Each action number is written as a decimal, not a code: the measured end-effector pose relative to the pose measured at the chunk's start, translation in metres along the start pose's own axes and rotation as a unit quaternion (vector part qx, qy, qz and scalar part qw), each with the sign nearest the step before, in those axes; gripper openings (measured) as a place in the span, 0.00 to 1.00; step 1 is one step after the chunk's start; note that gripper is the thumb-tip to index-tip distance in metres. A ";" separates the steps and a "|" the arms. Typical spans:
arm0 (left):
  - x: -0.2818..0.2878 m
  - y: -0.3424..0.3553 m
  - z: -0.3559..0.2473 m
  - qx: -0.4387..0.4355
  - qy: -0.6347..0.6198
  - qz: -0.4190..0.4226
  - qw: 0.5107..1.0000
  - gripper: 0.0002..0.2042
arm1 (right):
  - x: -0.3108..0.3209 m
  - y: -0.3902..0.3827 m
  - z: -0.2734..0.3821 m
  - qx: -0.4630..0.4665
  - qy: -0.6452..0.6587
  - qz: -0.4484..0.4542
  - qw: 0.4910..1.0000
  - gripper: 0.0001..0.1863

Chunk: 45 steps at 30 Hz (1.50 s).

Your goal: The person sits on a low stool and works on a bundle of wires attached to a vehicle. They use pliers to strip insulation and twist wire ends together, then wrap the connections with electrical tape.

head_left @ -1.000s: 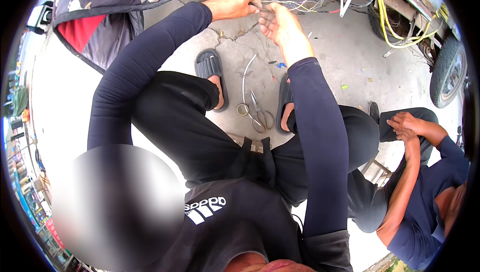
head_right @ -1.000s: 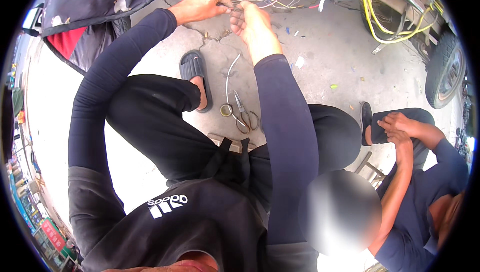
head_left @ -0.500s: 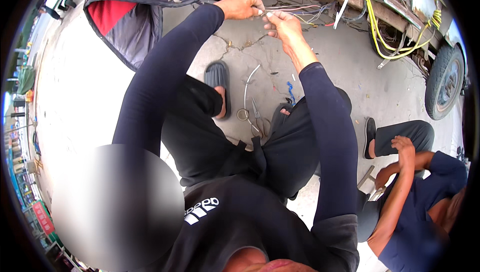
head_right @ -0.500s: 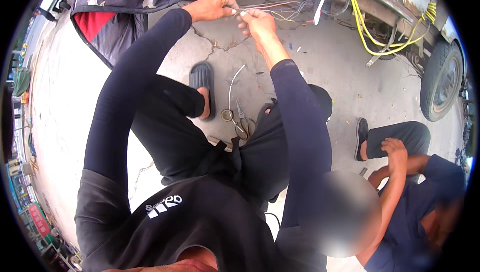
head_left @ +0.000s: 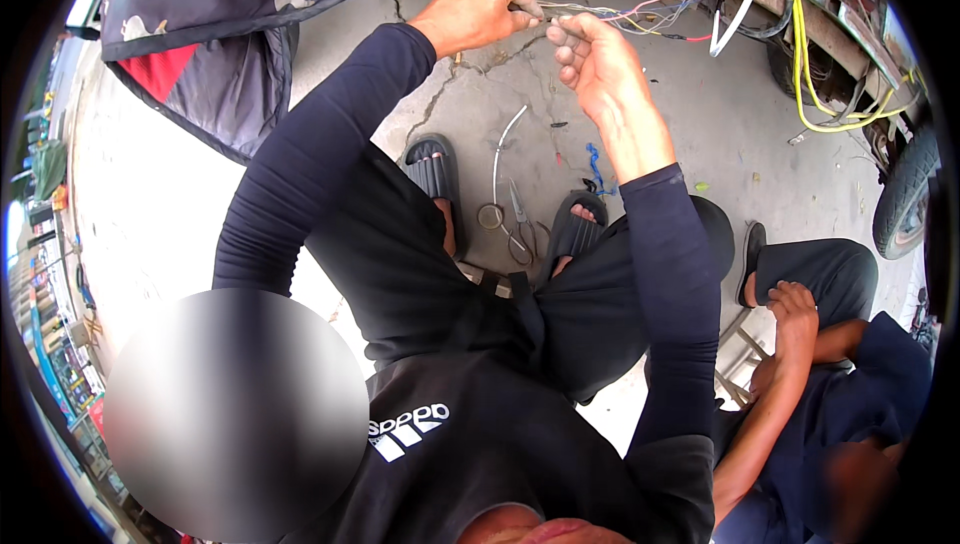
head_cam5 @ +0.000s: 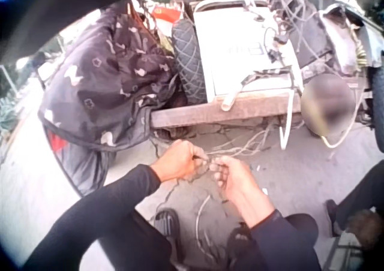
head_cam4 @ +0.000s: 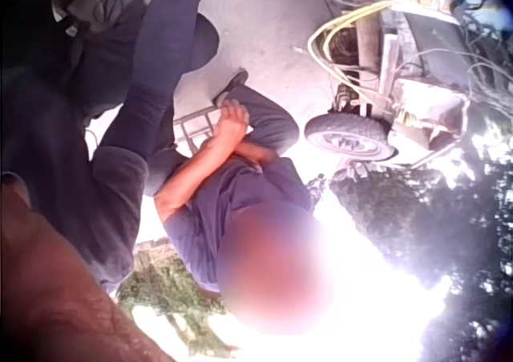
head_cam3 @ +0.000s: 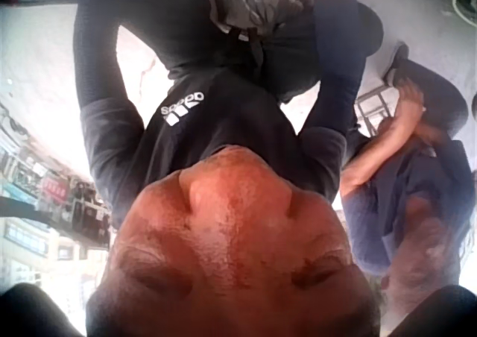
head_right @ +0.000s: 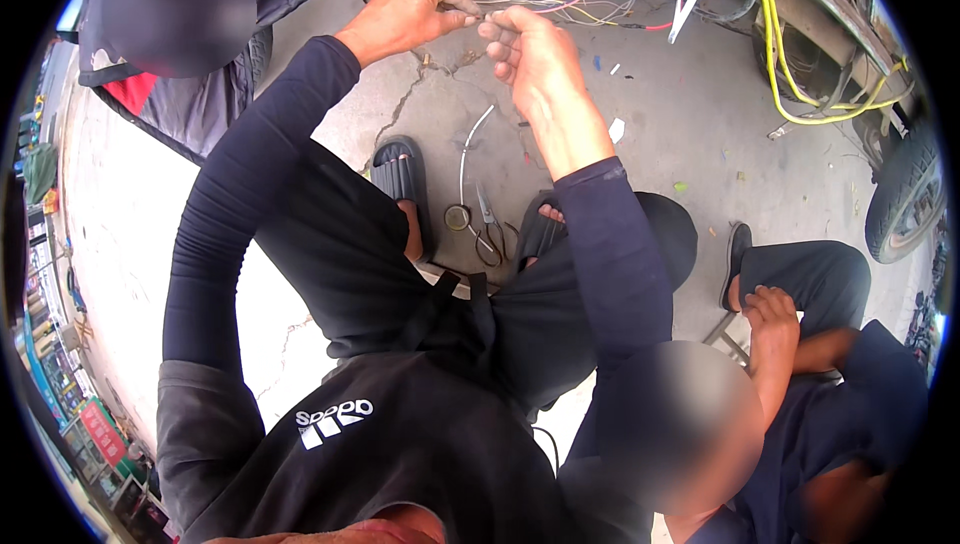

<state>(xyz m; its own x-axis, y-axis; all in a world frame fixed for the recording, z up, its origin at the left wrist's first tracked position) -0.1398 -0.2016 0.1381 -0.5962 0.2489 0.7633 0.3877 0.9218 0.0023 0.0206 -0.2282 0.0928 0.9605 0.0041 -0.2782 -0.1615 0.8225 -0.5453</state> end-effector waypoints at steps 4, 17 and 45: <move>0.001 0.008 0.028 -0.028 -0.030 0.017 0.999 0.10 | -0.014 0.022 0.005 0.047 0.004 0.021 0.999 0.12; 0.005 0.001 0.060 0.029 -0.212 0.022 0.977 0.11 | -0.028 0.030 -0.014 0.150 -0.278 0.023 0.948 0.16; -0.002 0.053 0.090 -0.101 -0.135 0.114 0.979 0.12 | -0.029 0.086 -0.005 0.176 -0.172 0.086 0.965 0.12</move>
<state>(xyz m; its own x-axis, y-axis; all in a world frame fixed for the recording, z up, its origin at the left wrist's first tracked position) -0.1809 -0.1262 0.0784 -0.6317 0.5363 0.5598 0.6473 0.7622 0.0003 -0.0220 -0.1606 0.0503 0.9545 0.2968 -0.0290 -0.2967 0.9348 -0.1951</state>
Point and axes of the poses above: each hand's wrist, its own y-axis towards the middle knuckle, its own x-axis out of the back of the hand, z = x × y, the point moved 5 cm from there along y, towards the middle knuckle, and after that the axes turned 8 degrees about -y, right-handed, at the moved point
